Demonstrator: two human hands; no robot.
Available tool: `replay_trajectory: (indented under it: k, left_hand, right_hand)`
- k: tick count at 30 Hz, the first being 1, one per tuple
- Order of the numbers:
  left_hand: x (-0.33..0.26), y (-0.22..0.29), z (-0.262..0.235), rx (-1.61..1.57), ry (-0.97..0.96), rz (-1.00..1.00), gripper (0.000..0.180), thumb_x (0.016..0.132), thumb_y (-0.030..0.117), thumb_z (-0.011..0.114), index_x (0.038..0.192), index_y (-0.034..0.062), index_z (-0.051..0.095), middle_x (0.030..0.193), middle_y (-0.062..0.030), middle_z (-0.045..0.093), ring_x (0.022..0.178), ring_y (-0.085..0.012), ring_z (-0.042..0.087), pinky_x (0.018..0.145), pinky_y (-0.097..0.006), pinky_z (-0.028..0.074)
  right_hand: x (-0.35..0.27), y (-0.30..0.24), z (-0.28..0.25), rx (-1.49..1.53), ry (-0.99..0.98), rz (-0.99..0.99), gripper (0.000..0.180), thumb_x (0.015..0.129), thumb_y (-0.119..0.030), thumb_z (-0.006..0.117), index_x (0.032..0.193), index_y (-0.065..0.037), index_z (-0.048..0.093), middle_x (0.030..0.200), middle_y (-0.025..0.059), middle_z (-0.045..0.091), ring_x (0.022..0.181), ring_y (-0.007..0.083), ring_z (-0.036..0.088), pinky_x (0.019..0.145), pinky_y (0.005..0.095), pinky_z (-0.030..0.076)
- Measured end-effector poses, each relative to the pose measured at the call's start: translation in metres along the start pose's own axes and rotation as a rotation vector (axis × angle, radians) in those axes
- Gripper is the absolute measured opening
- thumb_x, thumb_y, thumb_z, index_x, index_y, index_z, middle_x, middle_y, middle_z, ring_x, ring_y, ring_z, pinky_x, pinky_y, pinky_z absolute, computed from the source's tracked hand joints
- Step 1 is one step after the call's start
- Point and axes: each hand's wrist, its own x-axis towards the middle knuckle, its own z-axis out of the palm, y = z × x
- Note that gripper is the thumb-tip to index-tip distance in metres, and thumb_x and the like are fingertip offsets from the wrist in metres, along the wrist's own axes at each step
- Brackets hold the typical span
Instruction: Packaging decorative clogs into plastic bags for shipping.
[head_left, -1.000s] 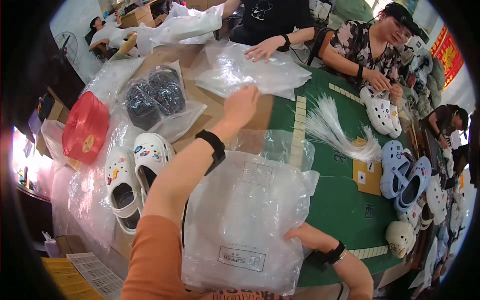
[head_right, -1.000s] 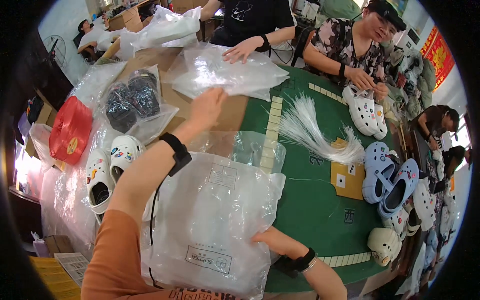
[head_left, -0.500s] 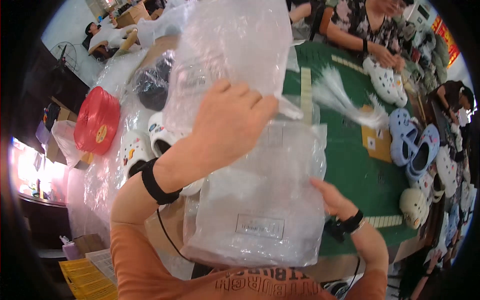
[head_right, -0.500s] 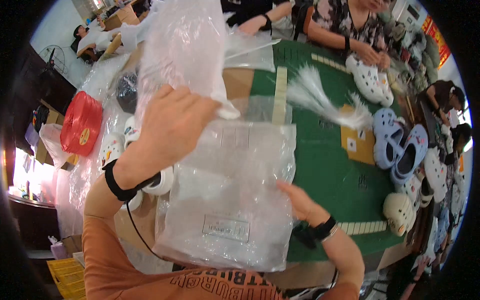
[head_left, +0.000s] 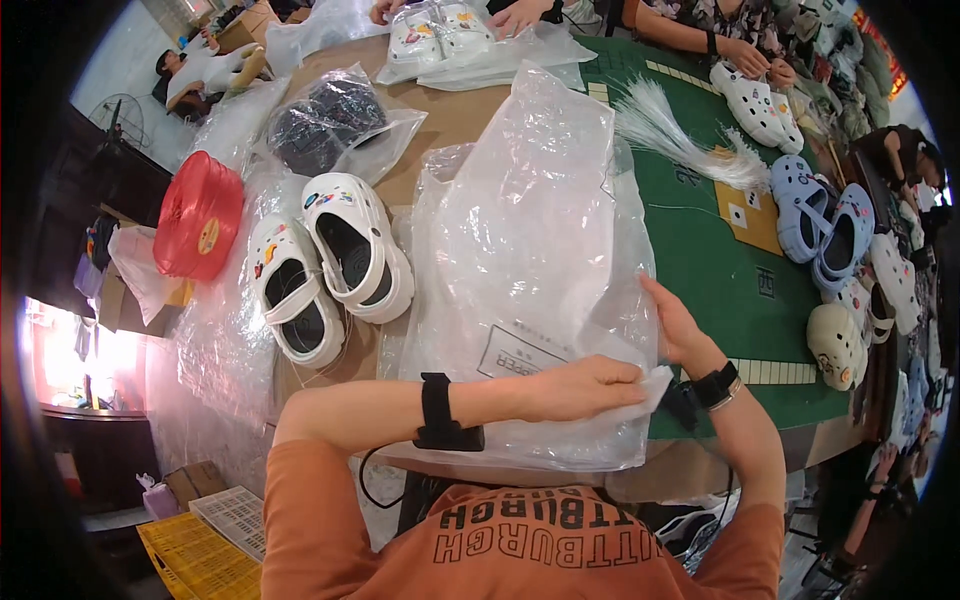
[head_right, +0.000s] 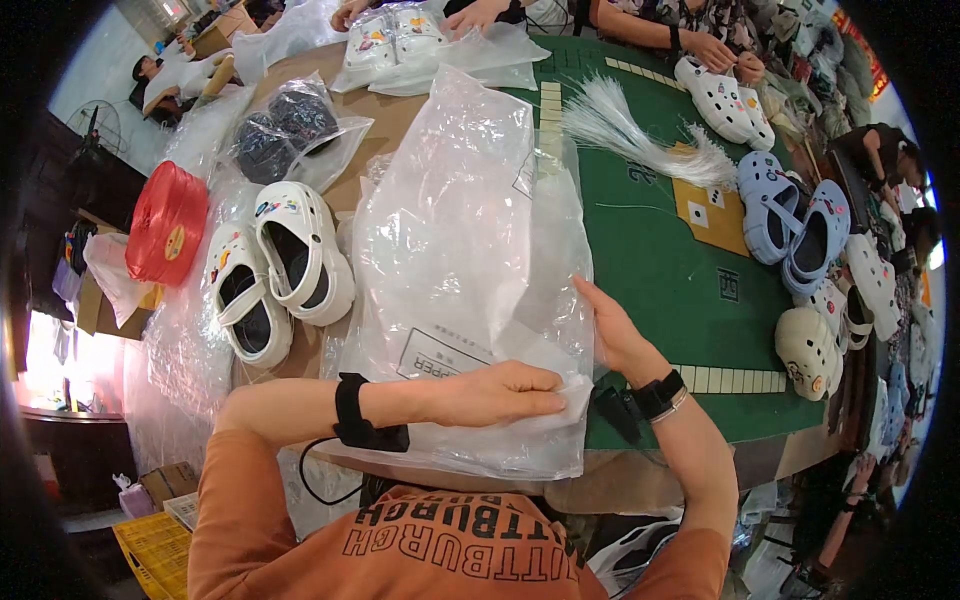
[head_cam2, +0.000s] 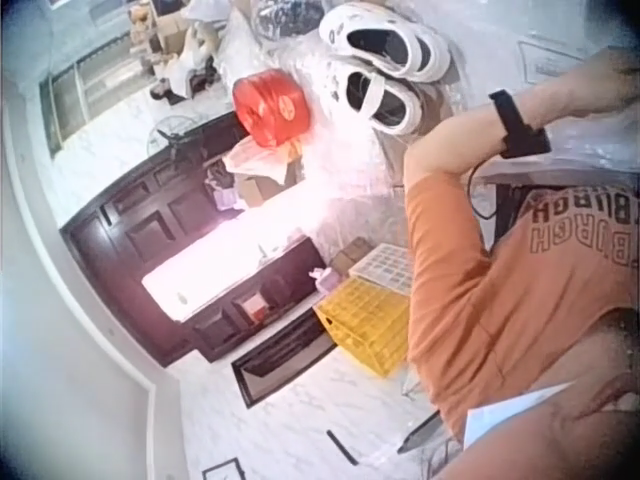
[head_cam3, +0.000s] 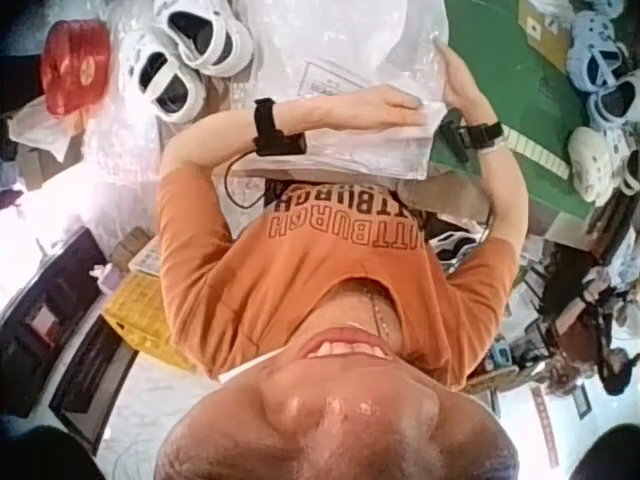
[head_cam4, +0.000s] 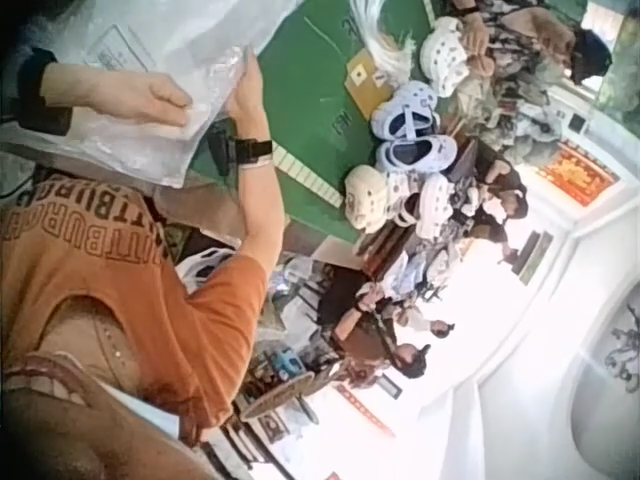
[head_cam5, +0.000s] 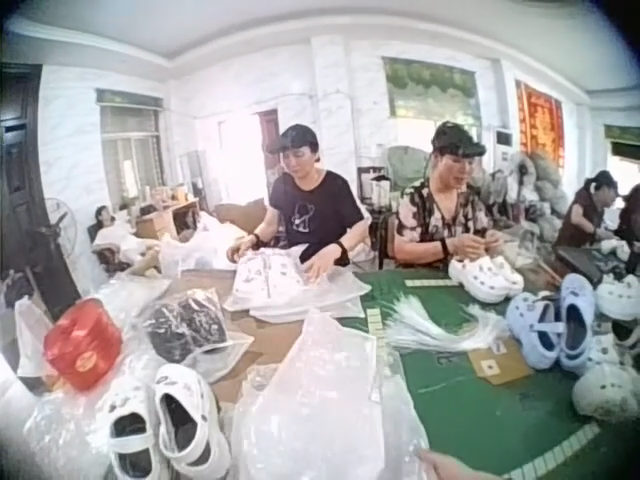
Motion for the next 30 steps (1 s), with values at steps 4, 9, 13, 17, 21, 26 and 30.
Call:
replay_trajectory:
  k: [4, 9, 13, 17, 21, 26, 30]
  left_hand:
    - [-0.01, 0.007, 0.008, -0.394, 0.135, 0.129, 0.029, 0.095, 0.028, 0.044, 0.105, 0.0029, 0.056, 0.093, 0.0026, 0.053, 0.087, -0.0061, 0.045, 0.078, -0.022, 0.039]
    - [-0.033, -0.022, 0.002, -0.328, 0.254, 0.205, 0.033, 0.095, 0.028, 0.044, 0.115, 0.0039, 0.051, 0.1, 0.0014, 0.054, 0.094, -0.007, 0.046, 0.086, -0.024, 0.038]
    - [-0.033, -0.038, 0.018, -0.111, 0.011, 0.316, 0.028, 0.095, 0.022, 0.045, 0.111, 0.0006, 0.052, 0.116, -0.0057, 0.048, 0.109, -0.013, 0.043, 0.094, -0.029, 0.033]
    - [-0.026, -0.037, 0.036, -0.057, -0.204, 0.338, 0.032, 0.095, 0.025, 0.044, 0.114, -0.0009, 0.049, 0.122, -0.0064, 0.043, 0.112, -0.0152, 0.04, 0.096, -0.03, 0.03]
    - [-0.015, -0.059, 0.036, -0.651, 0.126, 0.076, 0.037, 0.095, 0.027, 0.045, 0.121, -0.0001, 0.047, 0.116, -0.0003, 0.049, 0.106, -0.012, 0.044, 0.094, -0.027, 0.033]
    - [-0.009, -0.045, 0.039, 0.011, -0.117, 0.119, 0.035, 0.094, 0.028, 0.045, 0.119, 0.0038, 0.051, 0.106, -0.007, 0.056, 0.102, -0.0155, 0.05, 0.09, -0.029, 0.038]
    - [-0.032, -0.012, 0.044, 0.259, 0.122, 0.16, 0.035, 0.091, 0.026, 0.047, 0.12, 0.0045, 0.049, 0.116, -0.0156, 0.053, 0.108, -0.0288, 0.049, 0.09, -0.033, 0.04]
  right_hand:
    - [-0.025, 0.0, 0.005, 0.086, 0.039, -0.13, 0.041, 0.097, -0.029, 0.034, 0.127, -0.003, 0.041, 0.121, 0.0095, 0.053, 0.104, 0.0214, 0.055, 0.091, 0.0345, 0.045]
    - [-0.051, 0.013, 0.0, 0.036, 0.005, -0.057, 0.042, 0.095, -0.028, 0.038, 0.132, -0.007, 0.035, 0.125, 0.0091, 0.049, 0.103, 0.0195, 0.056, 0.087, 0.035, 0.048]
    - [-0.053, 0.026, 0.007, -0.304, -0.041, 0.042, 0.049, 0.093, -0.029, 0.043, 0.135, -0.007, 0.028, 0.127, 0.0086, 0.047, 0.11, 0.0192, 0.052, 0.09, 0.0367, 0.046]
    - [-0.056, 0.031, 0.015, -0.035, -0.085, 0.067, 0.049, 0.093, -0.029, 0.044, 0.134, -0.007, 0.03, 0.127, 0.0079, 0.047, 0.11, 0.0194, 0.052, 0.092, 0.0375, 0.044]
    - [-0.06, 0.032, 0.017, -0.071, -0.05, 0.033, 0.048, 0.089, -0.023, 0.052, 0.13, -0.003, 0.036, 0.122, 0.0079, 0.051, 0.107, 0.0202, 0.053, 0.092, 0.0358, 0.043]
    - [-0.058, 0.038, 0.036, -0.421, 0.074, -0.03, 0.041, 0.078, 0.0, 0.053, 0.119, 0.004, 0.046, 0.11, 0.0109, 0.057, 0.099, 0.0192, 0.057, 0.078, 0.0321, 0.05]
    - [-0.06, 0.038, 0.022, -0.336, 0.179, -0.02, 0.04, 0.078, 0.002, 0.051, 0.117, 0.005, 0.047, 0.104, 0.0124, 0.059, 0.087, 0.0203, 0.062, 0.075, 0.0311, 0.051]
